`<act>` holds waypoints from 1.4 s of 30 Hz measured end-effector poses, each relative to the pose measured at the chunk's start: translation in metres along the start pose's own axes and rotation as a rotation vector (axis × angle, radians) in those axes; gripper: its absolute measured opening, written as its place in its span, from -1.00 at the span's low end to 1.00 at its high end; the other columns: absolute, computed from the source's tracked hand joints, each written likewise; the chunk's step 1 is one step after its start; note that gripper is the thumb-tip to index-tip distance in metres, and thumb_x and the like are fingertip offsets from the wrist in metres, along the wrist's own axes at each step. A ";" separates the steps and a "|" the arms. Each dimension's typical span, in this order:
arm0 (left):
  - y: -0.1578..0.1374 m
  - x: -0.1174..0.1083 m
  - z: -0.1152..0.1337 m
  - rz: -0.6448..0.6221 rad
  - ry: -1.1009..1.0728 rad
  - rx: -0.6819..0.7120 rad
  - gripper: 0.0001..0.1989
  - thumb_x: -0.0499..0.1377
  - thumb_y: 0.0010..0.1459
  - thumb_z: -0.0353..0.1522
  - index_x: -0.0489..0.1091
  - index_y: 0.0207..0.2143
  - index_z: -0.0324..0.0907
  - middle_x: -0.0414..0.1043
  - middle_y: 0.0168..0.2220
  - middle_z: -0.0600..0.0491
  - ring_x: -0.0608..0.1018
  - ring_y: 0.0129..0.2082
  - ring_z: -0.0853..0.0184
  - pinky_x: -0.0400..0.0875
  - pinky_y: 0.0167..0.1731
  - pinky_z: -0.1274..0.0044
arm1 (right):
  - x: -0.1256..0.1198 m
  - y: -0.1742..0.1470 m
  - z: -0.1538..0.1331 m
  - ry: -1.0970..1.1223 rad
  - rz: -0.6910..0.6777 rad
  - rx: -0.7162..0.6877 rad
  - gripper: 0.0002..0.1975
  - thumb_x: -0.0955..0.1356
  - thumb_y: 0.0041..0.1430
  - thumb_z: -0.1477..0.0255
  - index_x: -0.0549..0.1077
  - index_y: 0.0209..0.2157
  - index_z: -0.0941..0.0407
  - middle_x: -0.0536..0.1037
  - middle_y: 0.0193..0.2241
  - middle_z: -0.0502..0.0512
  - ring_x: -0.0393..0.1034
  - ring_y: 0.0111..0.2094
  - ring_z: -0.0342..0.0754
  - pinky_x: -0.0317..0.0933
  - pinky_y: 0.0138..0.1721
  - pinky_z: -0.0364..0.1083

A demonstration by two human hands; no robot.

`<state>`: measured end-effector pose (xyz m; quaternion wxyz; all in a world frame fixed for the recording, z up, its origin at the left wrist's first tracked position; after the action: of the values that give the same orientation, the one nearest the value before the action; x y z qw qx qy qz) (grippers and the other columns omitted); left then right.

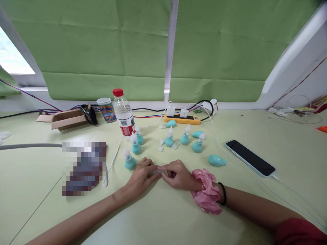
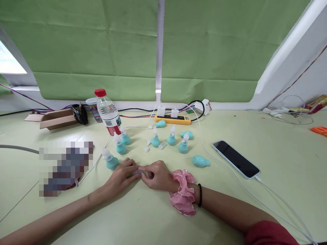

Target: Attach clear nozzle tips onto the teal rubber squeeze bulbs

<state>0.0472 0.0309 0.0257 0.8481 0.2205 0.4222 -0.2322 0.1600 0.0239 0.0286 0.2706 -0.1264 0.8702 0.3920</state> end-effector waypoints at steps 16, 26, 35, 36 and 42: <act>-0.003 -0.013 -0.006 0.309 -0.124 0.072 -0.83 0.10 0.01 -0.36 0.38 -0.30 -0.16 0.24 -0.37 0.04 0.36 -0.39 0.40 0.29 -0.44 0.57 | -0.002 0.005 0.007 0.152 0.004 0.183 -0.68 0.33 -0.09 0.43 0.40 -0.22 0.23 0.33 -0.61 -0.03 0.06 -0.63 -0.26 0.07 -0.59 -0.24; -0.003 -0.013 0.003 0.201 -0.398 0.058 -0.73 0.08 0.00 -0.41 0.30 -0.18 -0.19 0.35 -0.28 -0.01 0.42 -0.31 0.35 0.38 -0.36 0.54 | -0.007 0.008 0.004 0.136 0.059 0.121 -0.79 0.33 -0.05 0.46 0.46 -0.31 0.20 0.33 -0.62 -0.01 0.17 -0.58 -0.22 0.14 -0.52 -0.21; -0.002 -0.009 -0.005 0.162 -0.600 -0.059 -0.76 0.12 -0.01 -0.34 0.35 -0.25 -0.21 0.41 -0.30 -0.01 0.45 -0.31 0.33 0.39 -0.30 0.50 | -0.007 0.009 0.003 0.148 0.039 0.100 -0.79 0.35 -0.05 0.48 0.46 -0.30 0.21 0.39 -0.55 0.06 0.20 -0.54 -0.19 0.15 -0.51 -0.20; -0.003 -0.009 -0.004 0.154 -0.597 -0.061 -0.77 0.12 -0.02 -0.35 0.35 -0.25 -0.21 0.40 -0.31 -0.01 0.45 -0.32 0.33 0.39 -0.31 0.51 | -0.007 0.009 0.003 0.138 0.037 0.097 -0.80 0.35 -0.05 0.48 0.46 -0.31 0.20 0.40 -0.55 0.06 0.20 -0.54 -0.18 0.15 -0.52 -0.20; -0.003 -0.008 -0.005 0.150 -0.467 -0.091 -0.77 0.10 0.00 -0.28 0.39 -0.31 -0.22 0.39 -0.43 0.02 0.39 -0.47 0.40 0.31 -0.51 0.61 | -0.005 0.007 -0.002 -0.024 -0.052 0.056 -0.75 0.32 -0.05 0.51 0.41 -0.24 0.17 0.42 -0.50 0.07 0.26 -0.44 -0.13 0.20 -0.42 -0.16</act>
<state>0.0380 0.0332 0.0295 0.9466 0.1532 0.2070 -0.1940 0.1606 0.0270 0.0371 0.2948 -0.1366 0.8739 0.3617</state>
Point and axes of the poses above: each hand's wrist, its own y-axis towards the middle knuckle, its own x-axis out of the palm, z = x × y, the point moved 6 cm from there along y, towards the middle knuckle
